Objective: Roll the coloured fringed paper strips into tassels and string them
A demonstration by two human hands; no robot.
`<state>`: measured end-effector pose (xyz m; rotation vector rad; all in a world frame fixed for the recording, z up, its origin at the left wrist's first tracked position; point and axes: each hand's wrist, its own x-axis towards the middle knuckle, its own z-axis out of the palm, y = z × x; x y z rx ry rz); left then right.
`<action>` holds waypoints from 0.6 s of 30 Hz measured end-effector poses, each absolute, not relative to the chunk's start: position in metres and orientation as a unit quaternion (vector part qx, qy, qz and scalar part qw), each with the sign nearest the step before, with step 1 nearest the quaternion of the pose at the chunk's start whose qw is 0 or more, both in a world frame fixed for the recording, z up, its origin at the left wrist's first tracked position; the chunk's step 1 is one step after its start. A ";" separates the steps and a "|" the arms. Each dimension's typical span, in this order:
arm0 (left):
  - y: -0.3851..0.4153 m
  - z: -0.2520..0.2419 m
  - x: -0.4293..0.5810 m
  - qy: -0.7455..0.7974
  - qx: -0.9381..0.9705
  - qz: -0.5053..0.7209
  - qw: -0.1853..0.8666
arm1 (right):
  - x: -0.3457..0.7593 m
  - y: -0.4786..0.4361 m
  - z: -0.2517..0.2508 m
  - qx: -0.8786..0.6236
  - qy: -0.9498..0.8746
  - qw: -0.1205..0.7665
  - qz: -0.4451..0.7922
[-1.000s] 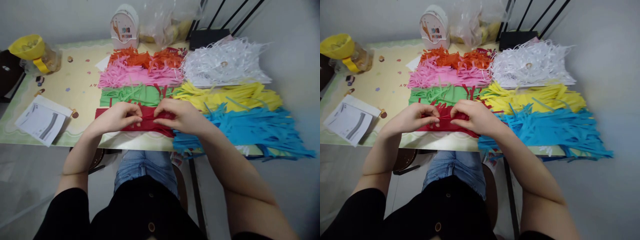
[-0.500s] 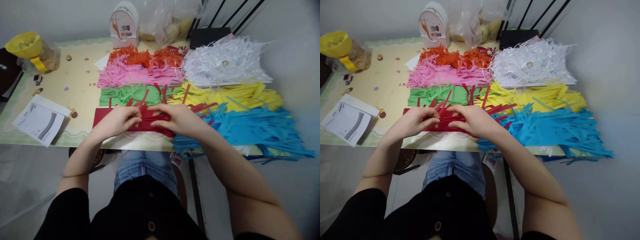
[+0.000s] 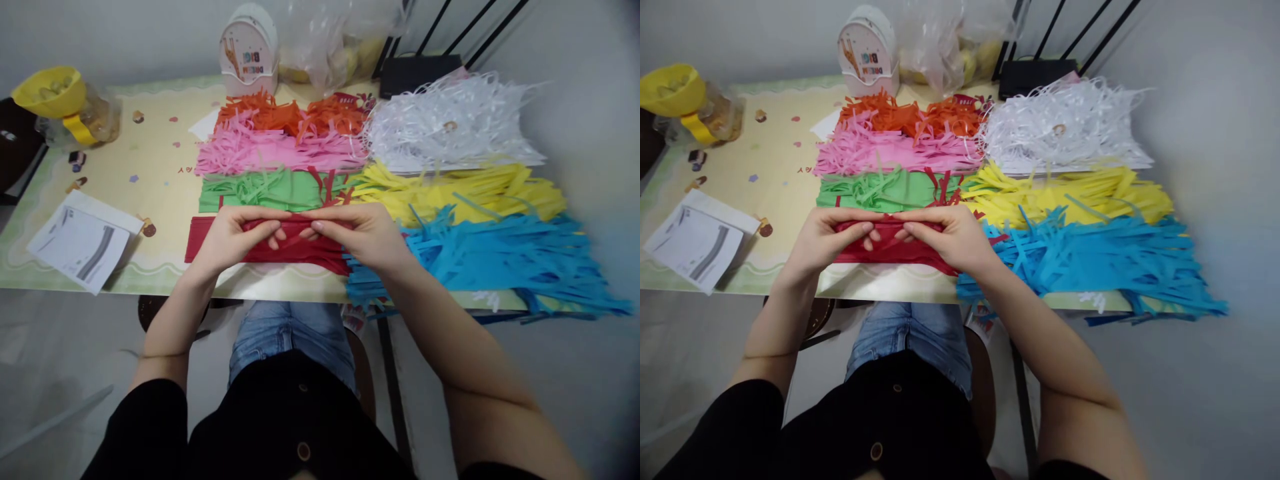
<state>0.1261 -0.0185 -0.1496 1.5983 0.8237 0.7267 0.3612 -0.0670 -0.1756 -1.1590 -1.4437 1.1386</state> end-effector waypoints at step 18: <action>-0.018 -0.157 0.124 0.345 0.738 0.311 0.490 | 0.365 -0.065 -0.182 -0.437 -0.705 0.474 0.296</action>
